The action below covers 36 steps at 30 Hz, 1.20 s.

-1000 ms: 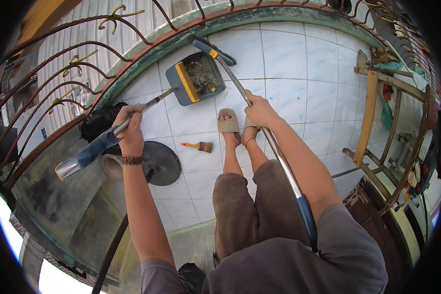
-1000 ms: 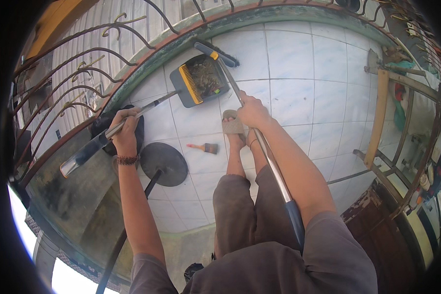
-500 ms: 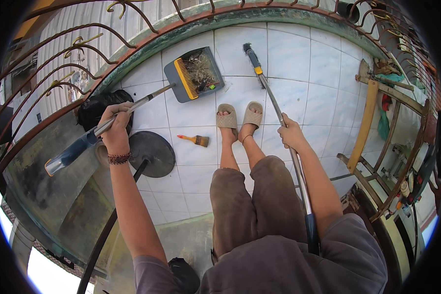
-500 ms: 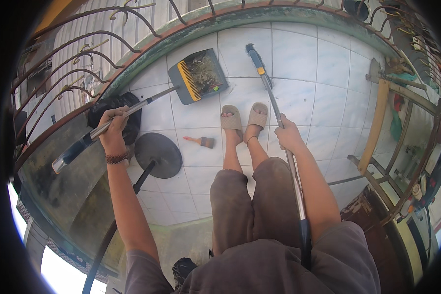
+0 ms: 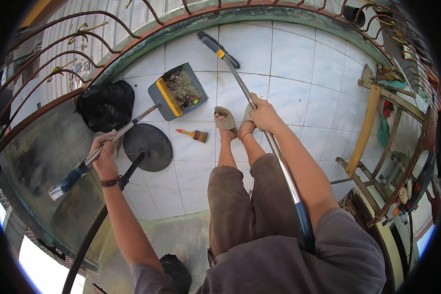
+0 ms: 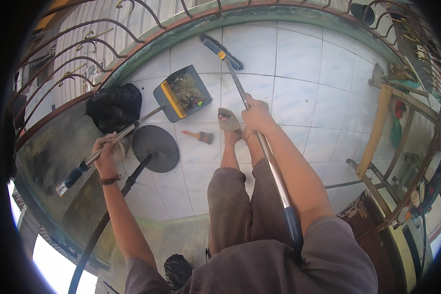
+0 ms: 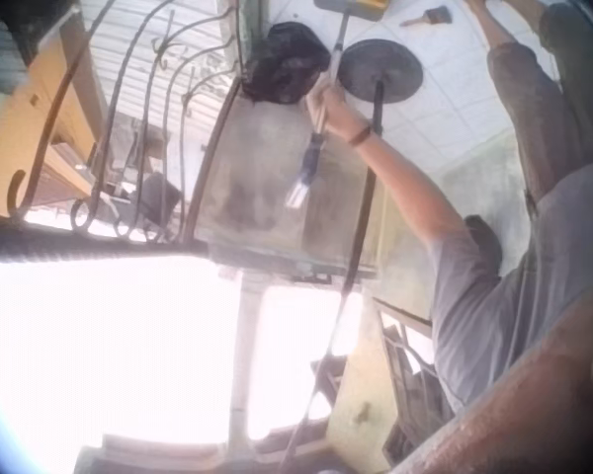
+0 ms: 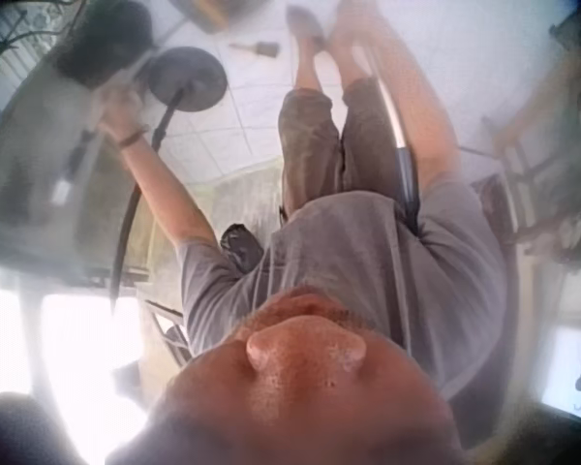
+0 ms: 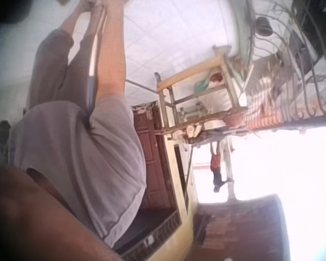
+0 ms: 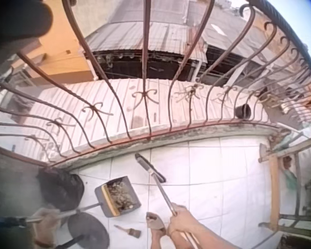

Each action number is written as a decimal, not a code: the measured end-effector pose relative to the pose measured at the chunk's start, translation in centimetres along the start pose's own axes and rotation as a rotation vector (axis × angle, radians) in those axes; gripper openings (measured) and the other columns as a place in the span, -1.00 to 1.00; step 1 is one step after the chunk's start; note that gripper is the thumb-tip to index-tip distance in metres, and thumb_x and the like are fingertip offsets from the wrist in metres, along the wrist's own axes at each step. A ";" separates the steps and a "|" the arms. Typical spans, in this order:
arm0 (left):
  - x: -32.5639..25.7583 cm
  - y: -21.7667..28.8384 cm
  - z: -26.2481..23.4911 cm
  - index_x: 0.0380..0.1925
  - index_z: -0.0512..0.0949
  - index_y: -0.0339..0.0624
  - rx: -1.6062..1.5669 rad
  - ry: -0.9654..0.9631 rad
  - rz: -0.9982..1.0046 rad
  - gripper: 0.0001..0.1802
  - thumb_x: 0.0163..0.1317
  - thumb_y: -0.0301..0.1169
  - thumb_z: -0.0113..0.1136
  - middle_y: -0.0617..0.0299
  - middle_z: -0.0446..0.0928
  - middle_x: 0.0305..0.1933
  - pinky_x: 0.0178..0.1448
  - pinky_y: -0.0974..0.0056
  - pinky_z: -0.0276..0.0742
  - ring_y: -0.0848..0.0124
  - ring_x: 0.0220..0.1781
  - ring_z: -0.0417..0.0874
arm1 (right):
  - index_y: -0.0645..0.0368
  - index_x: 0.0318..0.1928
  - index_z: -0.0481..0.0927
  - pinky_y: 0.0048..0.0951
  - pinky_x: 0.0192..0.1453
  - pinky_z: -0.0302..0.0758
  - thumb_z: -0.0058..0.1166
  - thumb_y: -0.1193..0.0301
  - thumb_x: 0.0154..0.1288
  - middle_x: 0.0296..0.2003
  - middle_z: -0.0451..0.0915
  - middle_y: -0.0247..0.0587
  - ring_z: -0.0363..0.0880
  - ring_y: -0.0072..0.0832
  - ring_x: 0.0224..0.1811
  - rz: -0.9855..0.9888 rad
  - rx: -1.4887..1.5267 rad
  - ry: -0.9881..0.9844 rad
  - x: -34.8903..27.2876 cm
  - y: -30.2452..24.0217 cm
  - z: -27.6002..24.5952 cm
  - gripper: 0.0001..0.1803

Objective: The person sweeps debris into a dustpan on a tiled balcony, empties it into a trash bag, and then moves inside to scrub a floor corner with a brush. They handle a broom, dustpan, trash bag, and brush during the cleaning process.

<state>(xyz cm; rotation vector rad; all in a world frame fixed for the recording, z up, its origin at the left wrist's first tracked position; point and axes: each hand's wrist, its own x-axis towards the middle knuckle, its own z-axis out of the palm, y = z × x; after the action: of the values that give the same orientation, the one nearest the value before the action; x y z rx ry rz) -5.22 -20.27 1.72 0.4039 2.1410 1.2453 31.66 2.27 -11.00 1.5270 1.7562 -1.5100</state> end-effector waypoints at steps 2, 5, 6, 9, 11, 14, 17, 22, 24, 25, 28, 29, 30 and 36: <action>-1.0 -0.9 -0.6 -0.39 0.53 -0.36 0.044 0.005 -0.043 -0.94 0.22 -0.63 0.06 0.03 0.61 -0.16 -0.07 0.43 0.54 0.40 -0.09 0.63 | 0.32 0.32 0.15 -0.06 0.02 0.53 -0.04 0.53 0.06 -0.16 0.58 0.28 0.58 0.15 -0.10 -0.063 -0.155 0.030 2.0 -1.7 -2.2 -0.27; -1.9 -2.4 -0.3 -0.37 0.53 -0.37 0.055 -0.002 -0.026 -0.95 0.23 -0.61 0.07 0.02 0.61 -0.15 -0.04 0.40 0.56 0.37 -0.07 0.63 | 0.39 0.30 0.14 -0.07 0.01 0.54 -0.02 0.52 0.10 -0.19 0.58 0.29 0.59 0.10 -0.11 -0.107 -0.448 0.023 6.9 -1.1 -2.2 -0.30; -2.8 -2.8 -0.5 -0.37 0.52 -0.37 0.056 0.000 -0.022 -0.95 0.23 -0.61 0.07 0.01 0.61 -0.15 -0.02 0.39 0.57 0.35 -0.06 0.63 | 0.42 0.29 0.14 -0.08 -0.01 0.55 -0.03 0.51 0.12 -0.20 0.59 0.29 0.60 0.09 -0.11 -0.083 -0.504 -0.033 7.2 -1.2 -1.3 -0.31; -4.8 -4.0 0.0 -0.37 0.52 -0.38 -0.097 0.121 -0.051 -0.94 0.24 -0.60 0.06 -0.01 0.61 -0.14 0.03 0.35 0.58 0.31 -0.03 0.63 | 0.34 0.34 0.11 -0.12 -0.11 0.60 -0.01 0.51 0.16 -0.26 0.60 0.27 0.65 -0.01 -0.18 -0.039 -0.620 -0.161 4.4 0.3 -0.5 -0.29; -6.9 -5.3 -0.8 -0.35 0.50 -0.39 -0.146 0.209 -0.096 -0.95 0.23 -0.62 0.06 -0.05 0.60 -0.12 0.06 0.30 0.59 0.28 0.00 0.63 | 0.28 0.37 0.08 -0.13 -0.13 0.60 0.01 0.51 0.15 -0.27 0.61 0.25 0.66 -0.03 -0.19 -0.013 -0.636 -0.282 0.6 -0.6 -2.3 -0.25; -8.4 -6.7 -1.4 -0.32 0.47 -0.40 -0.190 0.299 -0.127 -0.95 0.22 -0.64 0.05 -0.09 0.57 -0.10 0.09 0.23 0.62 0.21 0.02 0.63 | 0.23 0.39 0.09 -0.13 -0.11 0.60 0.05 0.48 0.16 -0.30 0.61 0.23 0.66 -0.02 -0.18 -0.131 -0.788 -0.185 1.7 -0.4 -3.0 -0.23; -9.7 -7.6 -1.7 -0.32 0.46 -0.40 -0.225 0.352 -0.138 -0.95 0.21 -0.65 0.04 -0.11 0.56 -0.09 0.09 0.21 0.64 0.20 0.00 0.63 | 0.30 0.32 0.18 -0.13 -0.12 0.60 0.03 0.44 0.20 -0.27 0.63 0.19 0.66 -0.04 -0.17 -0.262 -0.812 -0.088 7.1 -5.6 -1.3 -0.33; -11.7 -8.6 -2.4 -0.33 0.44 -0.36 -0.205 0.413 -0.174 -0.94 0.19 -0.61 0.06 -0.14 0.55 -0.08 0.15 0.12 0.62 0.14 0.04 0.61 | 0.32 0.25 0.27 -0.11 -0.15 0.61 -0.23 0.50 0.30 -0.27 0.63 0.11 0.66 -0.05 -0.18 -0.310 -0.931 -0.053 9.4 -4.2 2.1 -0.51; -12.7 -9.2 -2.9 -0.32 0.44 -0.36 -0.189 0.429 -0.185 -0.93 0.20 -0.59 0.07 -0.14 0.55 -0.08 0.15 0.12 0.61 0.13 0.04 0.61 | 0.25 0.30 0.23 -0.10 -0.16 0.61 -0.20 0.52 0.28 -0.28 0.63 0.10 0.66 -0.04 -0.20 -0.224 -0.972 -0.136 5.4 -0.9 0.4 -0.46; -13.1 -9.2 -2.9 -0.32 0.45 -0.37 -0.196 0.405 -0.177 -0.94 0.21 -0.60 0.06 -0.13 0.56 -0.08 0.14 0.15 0.61 0.16 0.04 0.61 | 0.21 0.34 0.19 -0.10 -0.17 0.61 -0.16 0.53 0.25 -0.28 0.63 0.10 0.66 -0.05 -0.21 -0.209 -1.006 -0.170 3.4 1.5 -0.9 -0.40; -13.6 -9.0 -2.5 -0.32 0.48 -0.40 -0.214 0.339 -0.134 -0.95 0.24 -0.62 0.05 -0.08 0.58 -0.09 0.12 0.22 0.60 0.22 0.03 0.62 | 0.15 0.41 0.10 -0.07 -0.17 0.59 -0.08 0.57 0.13 -0.29 0.62 0.17 0.65 -0.01 -0.25 -0.077 -1.018 -0.286 -1.3 5.7 -4.7 -0.23; -13.8 -9.0 -2.4 -0.32 0.48 -0.40 -0.212 0.318 -0.118 -0.95 0.24 -0.62 0.06 -0.08 0.58 -0.10 0.12 0.24 0.58 0.22 0.03 0.62 | 0.16 0.41 0.10 -0.07 -0.16 0.59 -0.09 0.58 0.11 -0.29 0.61 0.20 0.64 0.01 -0.27 -0.088 -0.946 -0.223 -2.7 6.6 -5.8 -0.22; -14.1 -9.0 -2.4 -0.32 0.49 -0.40 -0.208 0.295 -0.102 -0.95 0.24 -0.62 0.06 -0.07 0.59 -0.11 0.13 0.25 0.56 0.22 0.04 0.62 | 0.17 0.40 0.10 -0.06 -0.16 0.58 -0.10 0.59 0.09 -0.29 0.61 0.23 0.64 0.03 -0.28 -0.099 -0.870 -0.164 -4.0 7.6 -6.7 -0.22; -13.5 -7.3 -0.5 -0.36 0.50 -0.41 -0.028 0.123 -0.008 -0.96 0.22 -0.64 0.07 -0.03 0.61 -0.15 0.16 0.27 0.51 0.26 0.03 0.62 | 0.23 0.37 0.13 -0.13 -0.39 0.61 -0.15 0.56 0.09 -0.22 0.58 0.28 0.65 0.01 -0.40 0.158 -0.344 -0.002 -2.3 7.6 -6.2 -0.26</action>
<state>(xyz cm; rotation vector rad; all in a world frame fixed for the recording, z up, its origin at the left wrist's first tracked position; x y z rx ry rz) 5.08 -31.66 0.46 0.3141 2.2229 1.3246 41.24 5.36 -10.49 1.4460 1.7397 -1.0676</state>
